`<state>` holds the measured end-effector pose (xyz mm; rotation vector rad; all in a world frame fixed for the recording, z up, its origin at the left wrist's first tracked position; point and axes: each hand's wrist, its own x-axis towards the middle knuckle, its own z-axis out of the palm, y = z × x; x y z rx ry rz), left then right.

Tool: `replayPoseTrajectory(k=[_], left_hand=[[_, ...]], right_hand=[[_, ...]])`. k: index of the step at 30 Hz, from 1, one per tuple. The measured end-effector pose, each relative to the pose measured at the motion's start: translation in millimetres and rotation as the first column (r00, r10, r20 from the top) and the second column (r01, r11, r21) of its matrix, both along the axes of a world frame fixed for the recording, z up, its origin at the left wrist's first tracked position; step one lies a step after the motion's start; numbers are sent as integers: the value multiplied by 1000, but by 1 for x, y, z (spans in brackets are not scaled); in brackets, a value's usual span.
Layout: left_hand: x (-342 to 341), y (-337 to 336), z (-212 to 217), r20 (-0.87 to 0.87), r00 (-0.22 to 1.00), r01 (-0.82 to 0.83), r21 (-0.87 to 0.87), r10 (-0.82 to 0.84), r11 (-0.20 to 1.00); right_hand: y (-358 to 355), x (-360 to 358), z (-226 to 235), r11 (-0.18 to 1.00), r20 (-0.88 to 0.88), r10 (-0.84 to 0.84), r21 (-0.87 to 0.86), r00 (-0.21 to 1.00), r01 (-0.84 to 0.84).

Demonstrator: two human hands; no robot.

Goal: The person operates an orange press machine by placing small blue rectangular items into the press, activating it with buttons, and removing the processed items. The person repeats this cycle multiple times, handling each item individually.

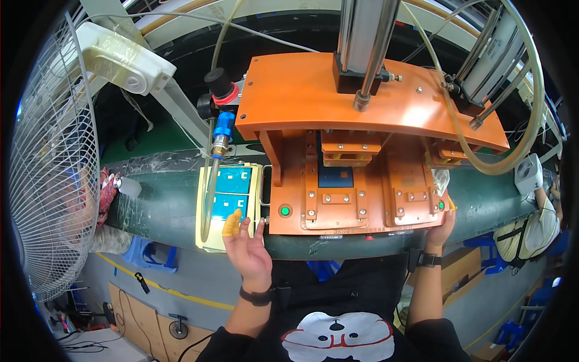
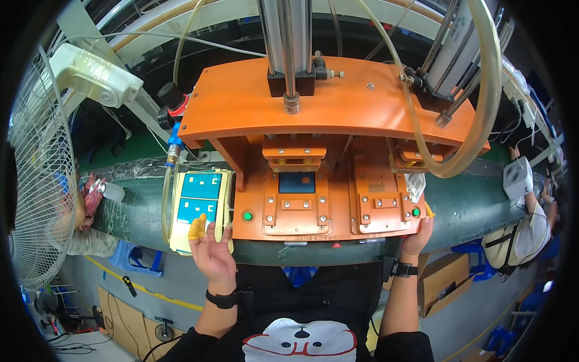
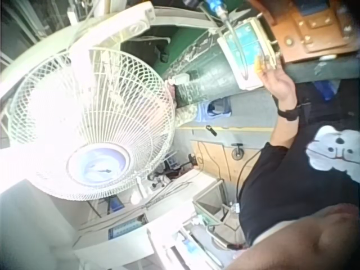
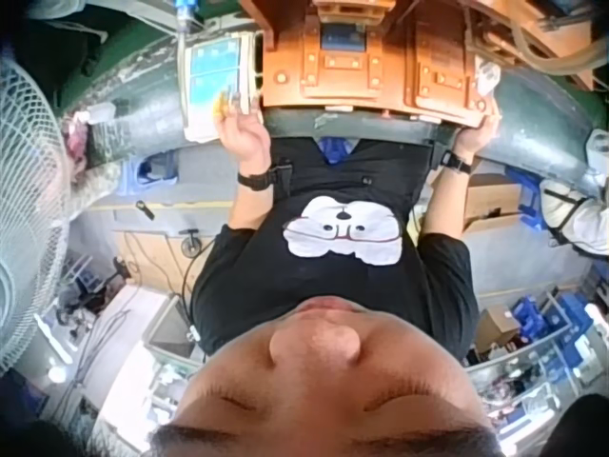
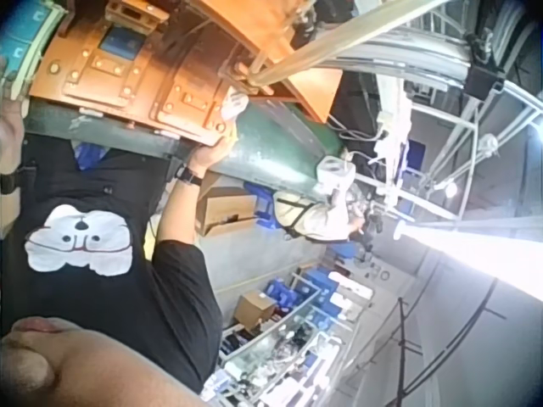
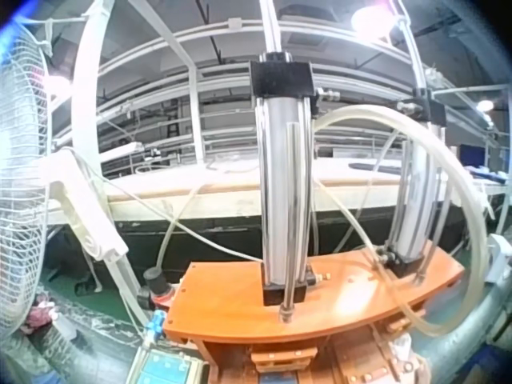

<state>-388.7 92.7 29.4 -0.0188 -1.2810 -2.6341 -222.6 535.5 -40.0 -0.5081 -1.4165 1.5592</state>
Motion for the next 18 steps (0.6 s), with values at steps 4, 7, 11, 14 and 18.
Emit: replayPoseTrajectory(k=[4, 7, 11, 14, 18], left_hand=[[-1, 1, 7, -4, 1000, 1, 18, -1, 1000], [-1, 2, 6, -1, 1000, 16, 12, -16, 1000], [1, 5, 2, 34, 998, 45, -14, -44, 999], [0, 6, 3, 88, 994, 66, 21, -67, 998], [-4, 2, 5, 165, 976, 120, 135, -141, 984]], right_hand=[[4, 1, -4, 1000, -16, 6, -16, 1000, -6], [2, 1, -2, 1000, -8, 7, -20, 1000, -7], [0, -1, 1, 1000, -12, -1, -12, 1000, 1], [2, 0, -2, 1000, -3, -14, 1, 1000, 14], [1, 1, -1, 1000, -4, -8, -5, 1000, 8]])
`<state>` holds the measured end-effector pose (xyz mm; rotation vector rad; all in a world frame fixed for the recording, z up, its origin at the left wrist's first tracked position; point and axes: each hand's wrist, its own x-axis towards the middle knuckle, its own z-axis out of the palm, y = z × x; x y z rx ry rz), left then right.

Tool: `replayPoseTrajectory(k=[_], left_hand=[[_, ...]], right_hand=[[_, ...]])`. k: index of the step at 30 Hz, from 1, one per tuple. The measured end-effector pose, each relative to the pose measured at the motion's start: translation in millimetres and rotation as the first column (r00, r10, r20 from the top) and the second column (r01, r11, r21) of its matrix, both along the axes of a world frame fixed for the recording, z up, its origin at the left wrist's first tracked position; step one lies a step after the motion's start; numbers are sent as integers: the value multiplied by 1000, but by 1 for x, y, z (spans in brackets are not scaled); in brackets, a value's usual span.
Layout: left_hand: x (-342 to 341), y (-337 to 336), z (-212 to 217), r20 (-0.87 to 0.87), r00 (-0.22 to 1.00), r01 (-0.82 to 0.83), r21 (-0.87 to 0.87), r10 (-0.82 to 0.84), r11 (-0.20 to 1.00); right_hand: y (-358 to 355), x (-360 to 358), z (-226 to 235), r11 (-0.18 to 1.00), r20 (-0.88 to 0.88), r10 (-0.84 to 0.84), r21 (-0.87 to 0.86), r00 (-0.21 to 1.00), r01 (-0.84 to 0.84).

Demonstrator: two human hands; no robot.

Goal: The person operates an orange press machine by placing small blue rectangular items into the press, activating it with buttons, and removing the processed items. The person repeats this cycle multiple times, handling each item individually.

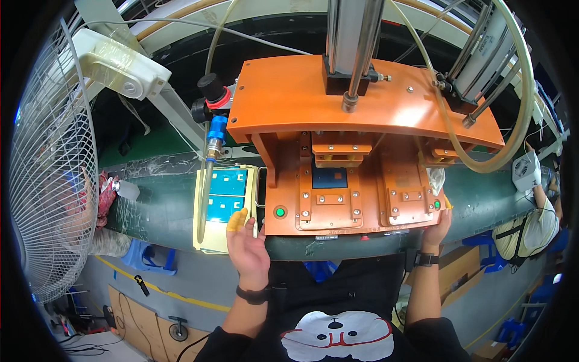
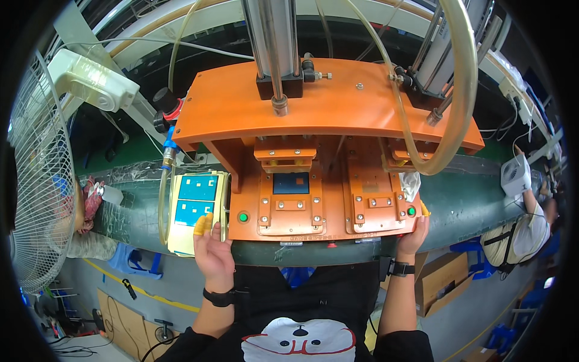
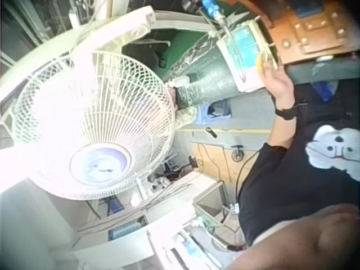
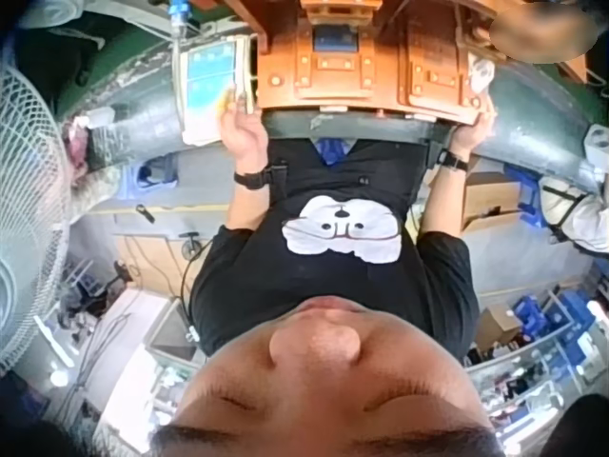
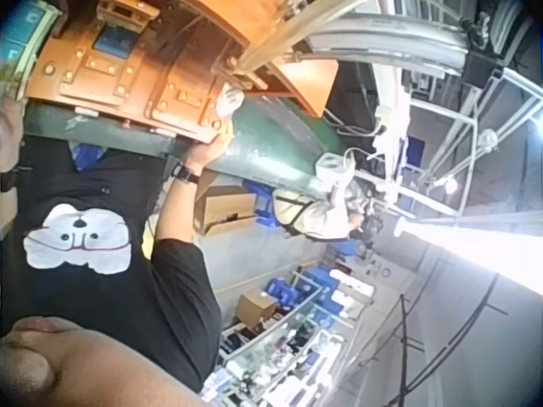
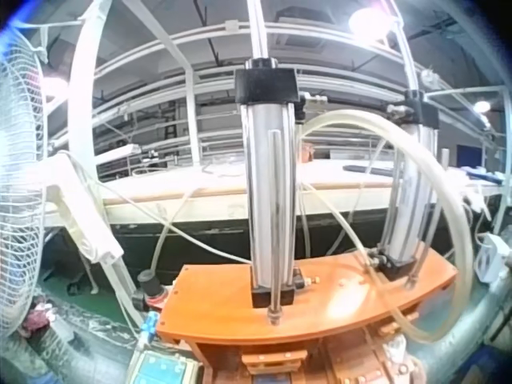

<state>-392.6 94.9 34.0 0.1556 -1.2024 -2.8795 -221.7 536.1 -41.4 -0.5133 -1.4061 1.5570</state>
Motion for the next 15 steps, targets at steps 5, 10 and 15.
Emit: replayPoseTrajectory(k=[5, 10, 15], left_hand=[[-1, -1, 0, 34, 999, -2, -75, 4, 997], [-5, -8, 2, 36, 999, -31, -23, 32, 999], [-7, -13, 2, -63, 997, -49, -8, 49, 999]], right_hand=[[-7, -10, 10, 999, -2, -43, 6, 999, 43], [5, 2, -3, 999, 13, 36, 16, 999, -36], [2, -2, -1, 1000, -3, 10, 6, 1000, -10]])
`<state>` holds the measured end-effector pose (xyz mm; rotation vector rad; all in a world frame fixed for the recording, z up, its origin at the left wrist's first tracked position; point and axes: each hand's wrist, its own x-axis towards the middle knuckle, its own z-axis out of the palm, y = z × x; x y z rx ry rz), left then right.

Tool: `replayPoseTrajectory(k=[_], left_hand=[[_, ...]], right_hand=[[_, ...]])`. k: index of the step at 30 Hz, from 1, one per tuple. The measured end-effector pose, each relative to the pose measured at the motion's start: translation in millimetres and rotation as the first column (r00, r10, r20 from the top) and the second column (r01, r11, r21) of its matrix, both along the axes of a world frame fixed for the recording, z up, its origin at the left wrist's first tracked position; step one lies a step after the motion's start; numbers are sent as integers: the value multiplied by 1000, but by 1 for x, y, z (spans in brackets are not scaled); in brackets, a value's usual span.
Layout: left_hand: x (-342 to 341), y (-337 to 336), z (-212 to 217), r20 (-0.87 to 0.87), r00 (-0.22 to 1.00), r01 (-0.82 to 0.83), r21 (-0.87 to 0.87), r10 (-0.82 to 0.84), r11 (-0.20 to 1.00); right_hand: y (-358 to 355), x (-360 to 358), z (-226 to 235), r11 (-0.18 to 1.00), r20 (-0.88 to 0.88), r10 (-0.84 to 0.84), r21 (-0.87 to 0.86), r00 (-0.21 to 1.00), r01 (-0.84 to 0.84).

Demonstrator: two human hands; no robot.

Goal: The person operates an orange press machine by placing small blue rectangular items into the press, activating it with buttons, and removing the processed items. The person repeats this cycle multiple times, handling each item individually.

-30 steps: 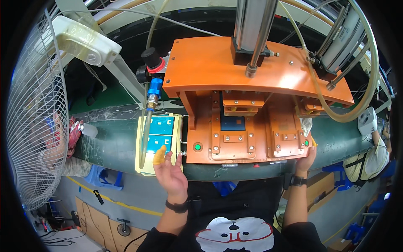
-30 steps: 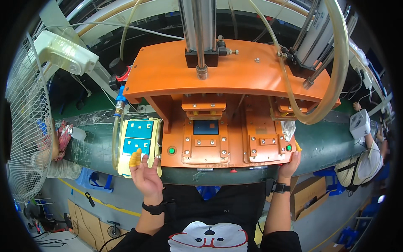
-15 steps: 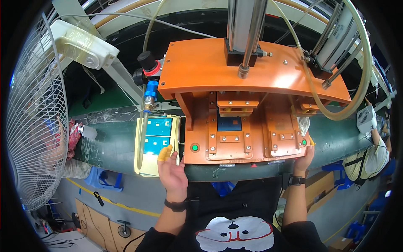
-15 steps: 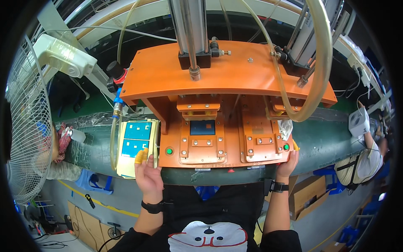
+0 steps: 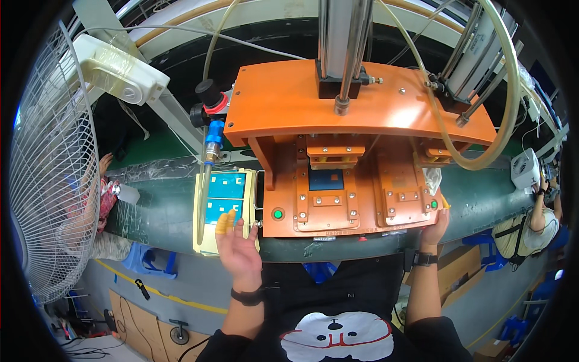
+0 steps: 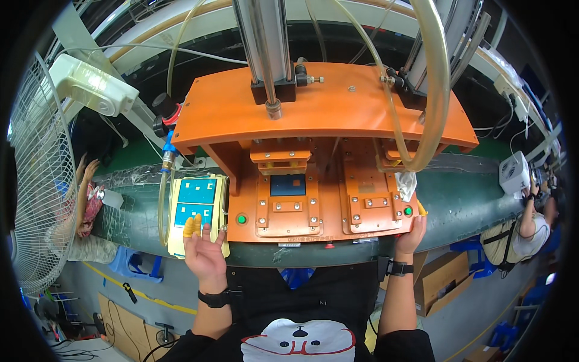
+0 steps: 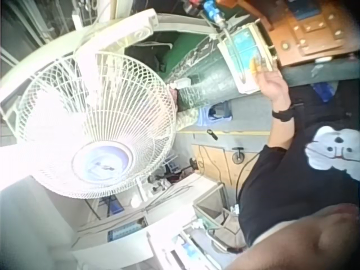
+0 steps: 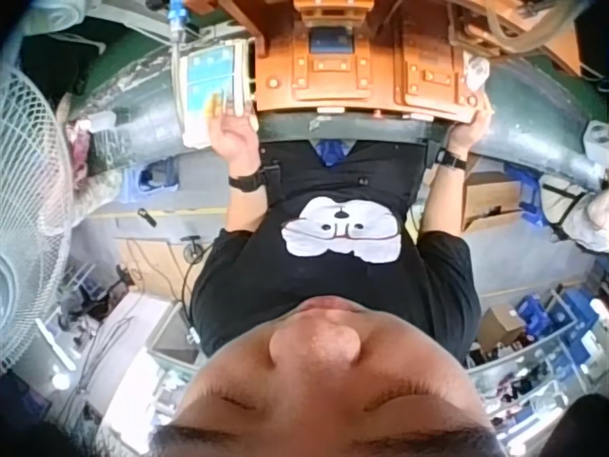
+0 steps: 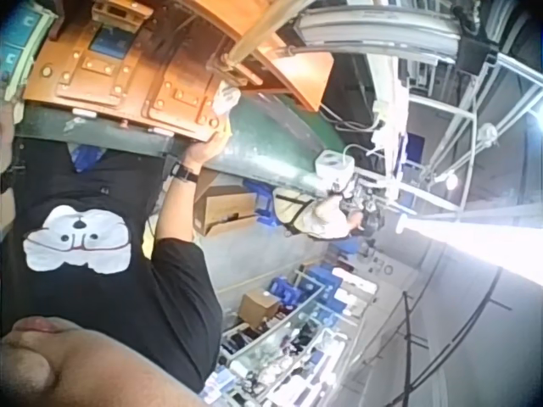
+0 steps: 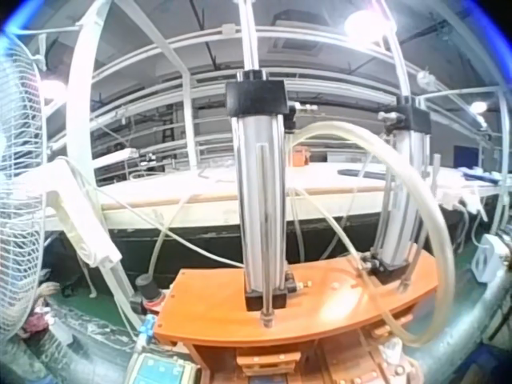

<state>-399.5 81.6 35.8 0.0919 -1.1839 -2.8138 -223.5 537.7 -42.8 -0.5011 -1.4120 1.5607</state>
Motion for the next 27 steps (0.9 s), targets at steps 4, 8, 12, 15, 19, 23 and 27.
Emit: replayPoseTrajectory(k=[4, 8, 12, 15, 19, 23, 27], left_hand=[[2, 3, 0, -21, 1000, 7, -48, -8, 999], [6, 12, -3, 6, 999, 44, -93, -44, 995], [8, 13, -11, -32, 997, 68, -108, -72, 992], [8, 14, -11, -43, 995, 84, -177, -93, 981], [6, 11, -16, -166, 982, 27, -358, -92, 933], [11, 10, -20, -273, 954, -61, -581, -124, 811], [16, 10, -17, -343, 925, -138, -706, -164, 694]], right_hand=[[-4, -2, 4, 1000, 0, -16, 1, 1000, 16], [-1, -1, 1, 1000, -5, -18, 10, 1000, 18], [-7, -5, 9, 1000, -30, 6, -6, 1000, -6], [-4, -3, 7, 1000, -23, 8, -6, 1000, -8], [-6, -4, 9, 999, -80, 33, -1, 996, -33], [-3, -1, 2, 1000, -39, 24, -3, 999, -24], [-7, -3, 7, 1000, -50, 24, 6, 998, -24]])
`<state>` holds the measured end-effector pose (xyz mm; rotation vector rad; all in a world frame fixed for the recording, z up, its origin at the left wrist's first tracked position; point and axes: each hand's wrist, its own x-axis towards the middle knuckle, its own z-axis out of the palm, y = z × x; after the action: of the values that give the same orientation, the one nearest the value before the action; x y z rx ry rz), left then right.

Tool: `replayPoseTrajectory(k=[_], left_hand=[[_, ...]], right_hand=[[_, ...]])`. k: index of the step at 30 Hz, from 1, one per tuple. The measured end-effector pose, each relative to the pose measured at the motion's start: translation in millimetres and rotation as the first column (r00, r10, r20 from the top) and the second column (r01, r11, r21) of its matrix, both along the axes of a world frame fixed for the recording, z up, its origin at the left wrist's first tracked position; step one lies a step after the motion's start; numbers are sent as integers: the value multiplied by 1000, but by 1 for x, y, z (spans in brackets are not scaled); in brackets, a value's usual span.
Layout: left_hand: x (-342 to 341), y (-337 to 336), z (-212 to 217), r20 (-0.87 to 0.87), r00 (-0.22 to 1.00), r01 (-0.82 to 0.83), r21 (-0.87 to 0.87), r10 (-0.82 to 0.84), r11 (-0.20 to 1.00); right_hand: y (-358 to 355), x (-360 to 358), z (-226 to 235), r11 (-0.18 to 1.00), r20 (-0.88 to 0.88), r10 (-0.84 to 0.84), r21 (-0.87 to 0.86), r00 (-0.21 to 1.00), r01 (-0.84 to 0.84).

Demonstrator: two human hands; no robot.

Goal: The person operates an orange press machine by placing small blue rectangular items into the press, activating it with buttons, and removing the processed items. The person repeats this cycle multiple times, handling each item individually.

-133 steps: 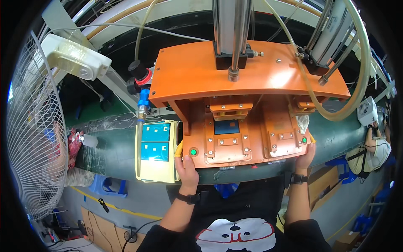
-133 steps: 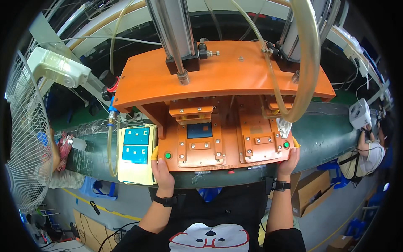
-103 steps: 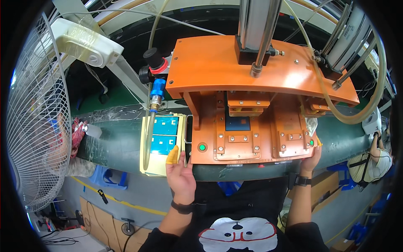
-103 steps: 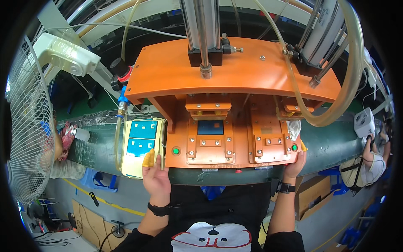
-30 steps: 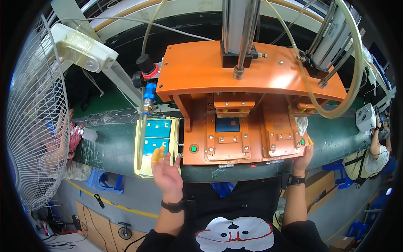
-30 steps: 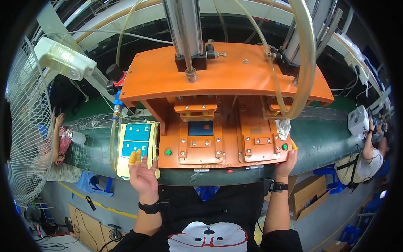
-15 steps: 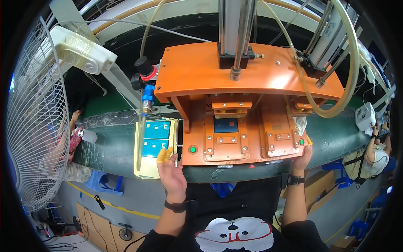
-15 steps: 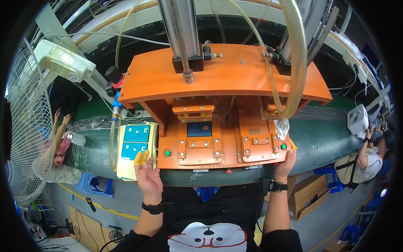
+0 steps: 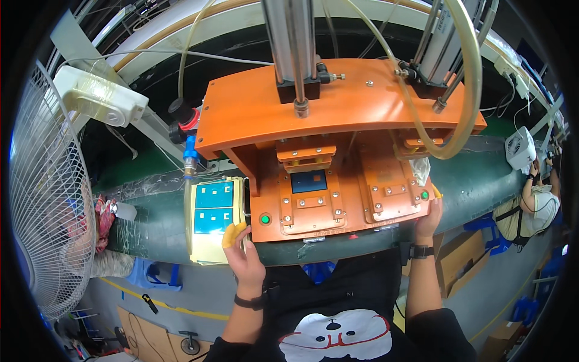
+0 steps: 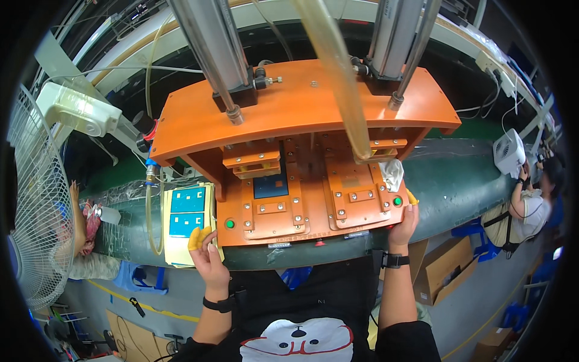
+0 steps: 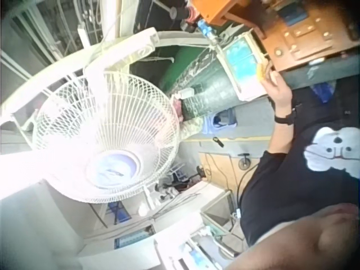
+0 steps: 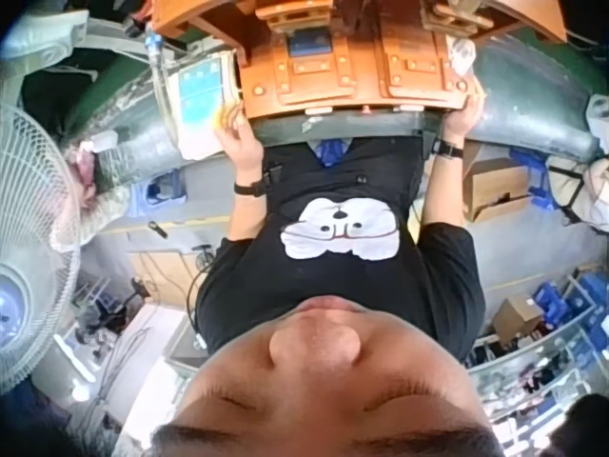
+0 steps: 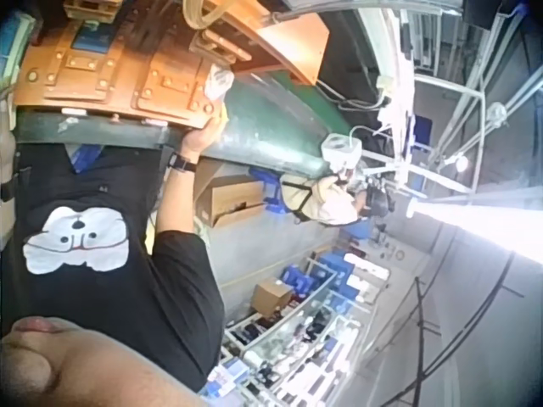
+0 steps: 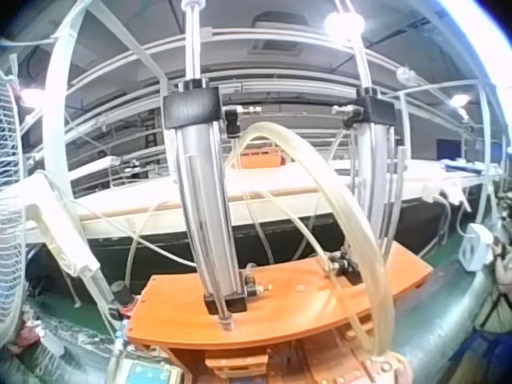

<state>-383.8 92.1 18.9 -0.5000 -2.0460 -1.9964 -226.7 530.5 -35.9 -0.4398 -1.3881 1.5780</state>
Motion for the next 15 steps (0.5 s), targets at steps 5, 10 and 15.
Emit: replayPoseTrajectory(k=[5, 10, 15], left_hand=[[9, 4, -5, -63, 996, -71, -140, 63, 988], [3, -6, -10, 67, 997, -33, 13, 32, 999], [-16, 15, -10, -6, 1000, -29, -10, 29, 1000]], right_hand=[[2, 1, -8, 997, -70, 27, -77, 997, -32], [-6, 0, 7, 1000, 46, -8, 6, 999, 8], [-5, 12, 27, 995, 134, 99, -20, 986, -97]])
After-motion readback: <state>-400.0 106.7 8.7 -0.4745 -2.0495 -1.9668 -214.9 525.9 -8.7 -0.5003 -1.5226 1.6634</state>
